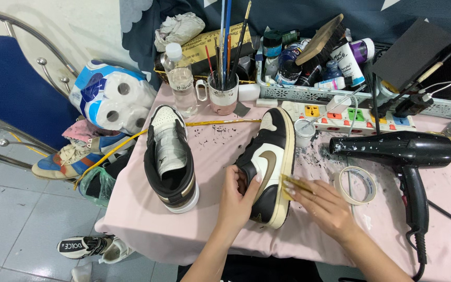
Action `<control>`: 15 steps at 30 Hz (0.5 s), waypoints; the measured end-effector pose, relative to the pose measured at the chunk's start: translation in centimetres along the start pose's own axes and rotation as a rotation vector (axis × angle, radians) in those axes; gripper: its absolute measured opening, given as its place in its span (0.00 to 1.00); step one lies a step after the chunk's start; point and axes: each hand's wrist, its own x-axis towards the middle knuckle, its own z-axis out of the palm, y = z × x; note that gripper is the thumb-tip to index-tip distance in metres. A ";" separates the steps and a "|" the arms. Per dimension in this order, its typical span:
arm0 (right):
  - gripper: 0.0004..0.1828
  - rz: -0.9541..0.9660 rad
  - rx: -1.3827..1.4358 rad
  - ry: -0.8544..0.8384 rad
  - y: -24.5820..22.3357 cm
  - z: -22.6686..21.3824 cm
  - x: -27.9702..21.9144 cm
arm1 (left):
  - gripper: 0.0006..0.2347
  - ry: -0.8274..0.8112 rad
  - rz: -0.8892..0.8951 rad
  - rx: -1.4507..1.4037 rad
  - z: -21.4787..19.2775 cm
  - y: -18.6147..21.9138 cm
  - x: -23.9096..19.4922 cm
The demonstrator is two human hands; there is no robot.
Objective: The person cleans a black and white sneaker by first applying a liquid solution from a bottle onto a white cloth and wiping the shoe's surface. They then use a hairdryer to dry the shoe and finish by scrubbing the sole and sides with a brush.
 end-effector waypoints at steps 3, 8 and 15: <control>0.09 -0.072 0.047 0.031 0.0 0.7 -0.7 | 0.12 -0.016 -0.014 -0.059 -0.2 -1.0 0.2; 0.02 0.018 0.036 0.082 1.0 1.8 -1.2 | 0.12 -0.074 -0.038 -0.158 -0.5 -2.0 0.3; 0.06 -0.139 0.175 0.075 1.8 3.6 -2.1 | 0.12 -0.134 0.013 -0.245 -1.0 -2.5 0.7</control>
